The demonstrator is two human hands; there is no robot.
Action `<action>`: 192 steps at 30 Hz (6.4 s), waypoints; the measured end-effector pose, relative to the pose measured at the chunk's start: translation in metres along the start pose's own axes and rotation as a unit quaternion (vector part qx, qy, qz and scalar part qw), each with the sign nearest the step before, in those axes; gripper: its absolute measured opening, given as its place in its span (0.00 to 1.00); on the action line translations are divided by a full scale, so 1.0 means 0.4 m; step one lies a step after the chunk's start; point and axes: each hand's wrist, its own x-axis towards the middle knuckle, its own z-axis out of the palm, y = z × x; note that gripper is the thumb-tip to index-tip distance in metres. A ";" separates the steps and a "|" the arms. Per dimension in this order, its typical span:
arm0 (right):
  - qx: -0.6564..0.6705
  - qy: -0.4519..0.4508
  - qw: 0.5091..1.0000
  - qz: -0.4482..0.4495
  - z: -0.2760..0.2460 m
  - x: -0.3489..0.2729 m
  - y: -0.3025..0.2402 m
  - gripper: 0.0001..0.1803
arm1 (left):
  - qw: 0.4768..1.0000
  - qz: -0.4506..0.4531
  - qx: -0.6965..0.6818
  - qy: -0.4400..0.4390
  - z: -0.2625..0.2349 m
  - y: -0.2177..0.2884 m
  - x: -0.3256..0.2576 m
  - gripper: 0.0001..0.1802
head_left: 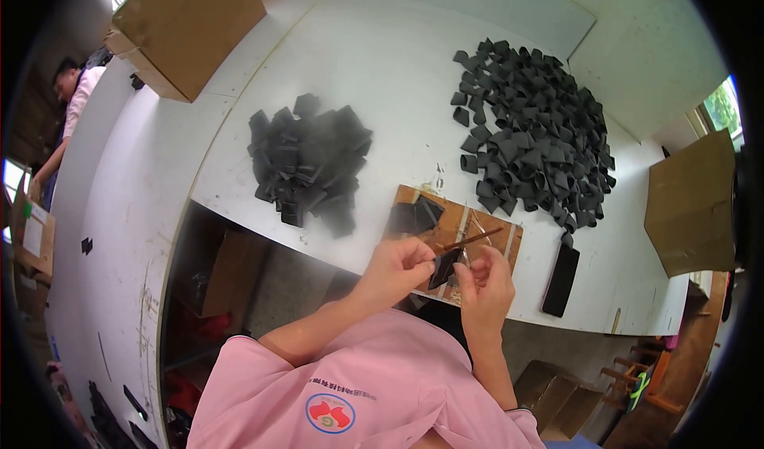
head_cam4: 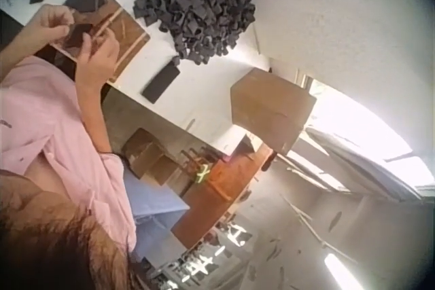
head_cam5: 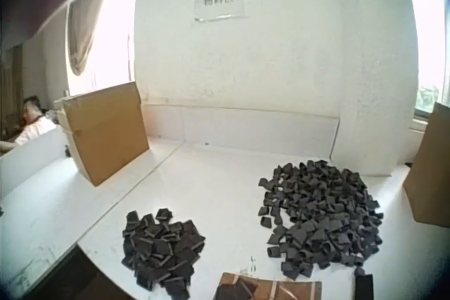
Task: The recorder is inspecting and assembling small black plastic components at a workshop table.
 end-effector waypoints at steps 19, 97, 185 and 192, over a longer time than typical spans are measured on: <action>-0.069 0.059 0.985 -0.147 0.103 0.033 0.009 0.08 | 0.983 0.027 -0.163 0.075 -0.015 -0.031 0.026 0.07; 0.360 -0.205 0.893 0.178 0.045 -0.017 0.048 0.11 | 0.626 0.185 0.681 0.332 -0.434 -0.123 0.197 0.28; 0.056 0.123 0.965 -0.226 -0.031 0.126 -0.039 0.07 | 0.963 0.133 -0.235 -0.015 0.068 0.062 0.093 0.04; 0.027 0.066 0.984 -0.161 -0.042 0.127 -0.077 0.06 | 0.969 0.221 0.100 -0.043 0.039 0.098 0.103 0.13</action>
